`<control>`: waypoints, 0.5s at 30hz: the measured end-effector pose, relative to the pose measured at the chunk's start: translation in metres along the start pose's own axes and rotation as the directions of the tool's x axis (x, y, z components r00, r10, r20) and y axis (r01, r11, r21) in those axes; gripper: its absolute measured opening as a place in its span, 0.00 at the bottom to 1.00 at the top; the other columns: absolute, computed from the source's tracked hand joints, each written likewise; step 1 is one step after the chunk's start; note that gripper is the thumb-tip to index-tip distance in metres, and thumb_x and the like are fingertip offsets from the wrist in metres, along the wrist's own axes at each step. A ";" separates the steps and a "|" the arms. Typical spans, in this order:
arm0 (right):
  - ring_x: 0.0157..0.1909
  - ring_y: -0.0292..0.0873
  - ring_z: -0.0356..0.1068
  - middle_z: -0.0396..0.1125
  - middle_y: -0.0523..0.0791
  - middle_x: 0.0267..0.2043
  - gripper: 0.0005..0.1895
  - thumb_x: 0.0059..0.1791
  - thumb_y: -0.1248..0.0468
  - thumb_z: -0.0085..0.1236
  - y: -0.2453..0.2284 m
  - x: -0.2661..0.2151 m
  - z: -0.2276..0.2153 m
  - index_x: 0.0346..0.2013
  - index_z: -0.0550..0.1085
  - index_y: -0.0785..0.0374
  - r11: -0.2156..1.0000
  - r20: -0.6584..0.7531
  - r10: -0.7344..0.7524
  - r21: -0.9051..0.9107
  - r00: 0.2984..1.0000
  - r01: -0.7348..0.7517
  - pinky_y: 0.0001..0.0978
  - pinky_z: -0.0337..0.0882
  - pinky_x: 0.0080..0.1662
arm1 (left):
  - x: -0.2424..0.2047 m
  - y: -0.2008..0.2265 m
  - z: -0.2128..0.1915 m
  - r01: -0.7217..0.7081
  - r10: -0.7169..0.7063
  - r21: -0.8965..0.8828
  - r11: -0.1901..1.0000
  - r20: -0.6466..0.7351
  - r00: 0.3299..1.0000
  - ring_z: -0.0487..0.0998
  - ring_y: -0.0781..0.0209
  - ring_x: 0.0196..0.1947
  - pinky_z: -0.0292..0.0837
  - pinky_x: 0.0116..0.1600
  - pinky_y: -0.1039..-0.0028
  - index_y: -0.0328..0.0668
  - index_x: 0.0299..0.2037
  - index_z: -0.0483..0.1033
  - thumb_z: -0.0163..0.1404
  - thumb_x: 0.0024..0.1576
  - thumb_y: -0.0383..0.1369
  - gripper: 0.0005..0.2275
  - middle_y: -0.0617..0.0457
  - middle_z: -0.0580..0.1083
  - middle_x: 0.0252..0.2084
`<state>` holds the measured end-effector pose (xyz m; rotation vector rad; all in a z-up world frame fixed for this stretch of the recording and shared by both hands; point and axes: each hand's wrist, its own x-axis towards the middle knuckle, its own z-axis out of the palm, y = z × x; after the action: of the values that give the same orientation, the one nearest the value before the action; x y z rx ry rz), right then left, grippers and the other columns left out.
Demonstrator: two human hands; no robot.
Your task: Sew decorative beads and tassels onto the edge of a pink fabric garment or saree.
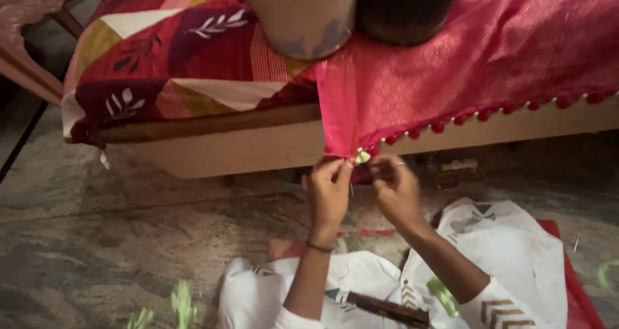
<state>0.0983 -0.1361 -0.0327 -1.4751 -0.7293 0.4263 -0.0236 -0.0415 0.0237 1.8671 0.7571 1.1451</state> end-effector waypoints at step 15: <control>0.27 0.31 0.67 0.75 0.42 0.32 0.10 0.52 0.64 0.63 -0.152 0.163 0.032 0.44 0.81 0.68 0.972 -0.058 -0.049 0.228 0.997 0.061 0.22 0.64 0.27 | 0.002 0.002 0.000 0.059 -0.057 0.082 0.995 -0.025 0.998 0.80 0.53 0.36 0.57 0.59 0.51 0.43 0.32 0.85 0.55 0.58 0.36 0.08 0.51 0.80 0.30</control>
<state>0.1681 -0.0151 0.1444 -1.2411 -0.6548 0.4136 -0.0222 -0.0413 0.0264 1.8896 0.8781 1.1151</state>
